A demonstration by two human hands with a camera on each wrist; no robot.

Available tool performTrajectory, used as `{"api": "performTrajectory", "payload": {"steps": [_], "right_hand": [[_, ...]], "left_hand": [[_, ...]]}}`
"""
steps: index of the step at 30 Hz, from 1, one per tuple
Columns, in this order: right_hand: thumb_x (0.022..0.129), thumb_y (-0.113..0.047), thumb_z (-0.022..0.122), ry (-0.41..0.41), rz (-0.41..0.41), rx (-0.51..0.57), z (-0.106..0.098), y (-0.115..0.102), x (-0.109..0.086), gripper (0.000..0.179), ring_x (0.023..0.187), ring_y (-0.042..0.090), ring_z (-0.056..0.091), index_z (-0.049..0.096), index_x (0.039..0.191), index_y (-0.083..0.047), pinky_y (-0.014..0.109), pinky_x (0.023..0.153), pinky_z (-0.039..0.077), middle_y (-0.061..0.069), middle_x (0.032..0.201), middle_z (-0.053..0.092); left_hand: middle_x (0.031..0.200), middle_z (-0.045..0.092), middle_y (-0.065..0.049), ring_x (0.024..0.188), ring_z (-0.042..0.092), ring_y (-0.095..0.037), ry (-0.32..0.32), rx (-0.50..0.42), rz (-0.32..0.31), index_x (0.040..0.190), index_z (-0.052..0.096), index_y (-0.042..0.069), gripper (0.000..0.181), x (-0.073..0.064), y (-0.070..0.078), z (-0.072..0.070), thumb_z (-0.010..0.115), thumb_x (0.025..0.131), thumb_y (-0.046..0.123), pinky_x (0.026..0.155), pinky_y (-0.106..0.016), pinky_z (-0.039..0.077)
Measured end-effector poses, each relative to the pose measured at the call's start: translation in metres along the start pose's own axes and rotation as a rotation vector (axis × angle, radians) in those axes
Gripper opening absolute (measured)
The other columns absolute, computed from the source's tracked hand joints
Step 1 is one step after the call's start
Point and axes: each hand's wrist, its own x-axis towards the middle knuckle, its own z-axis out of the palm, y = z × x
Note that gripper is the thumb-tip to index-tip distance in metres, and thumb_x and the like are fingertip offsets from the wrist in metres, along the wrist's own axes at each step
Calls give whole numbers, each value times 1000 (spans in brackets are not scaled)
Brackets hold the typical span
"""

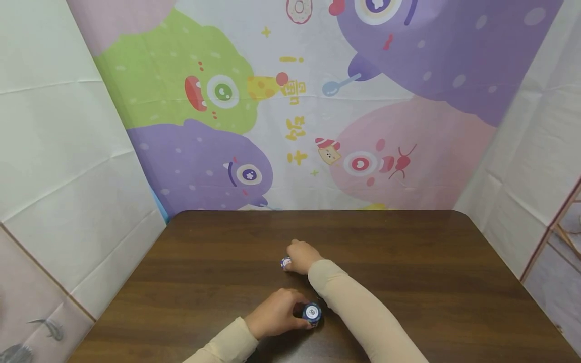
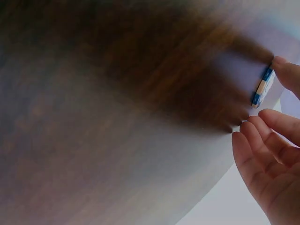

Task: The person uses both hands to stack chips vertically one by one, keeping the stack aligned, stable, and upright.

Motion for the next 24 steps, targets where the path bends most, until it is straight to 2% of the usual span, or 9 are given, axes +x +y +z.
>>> {"api": "performTrajectory", "payload": {"steps": [10, 15, 24], "right_hand": [[82, -26, 77, -5, -19, -21, 0, -1, 1, 20, 76, 16, 54, 71, 86, -7, 35, 76, 50, 2, 89, 57], [80, -23, 77, 5, 2, 1, -1, 1, -2, 16, 73, 14, 50, 69, 79, -9, 34, 73, 48, 1, 85, 56], [80, -23, 76, 8, 19, 52, -1, 9, -5, 17, 73, 14, 49, 66, 81, -9, 34, 72, 48, 1, 86, 57]], "left_hand": [[88, 73, 8, 79, 61, 1, -7, 5, -2, 98, 74, 12, 32, 0, 1, 0, 86, 72, 28, 73, -14, 49], [90, 73, 7, 81, 62, 0, -11, 11, 1, 99, 74, 11, 33, 0, 1, 0, 86, 72, 28, 74, -15, 49], [88, 73, 8, 79, 61, 1, 7, 33, 11, 96, 75, 12, 32, 1, 0, 1, 86, 72, 29, 72, -15, 48]]}}
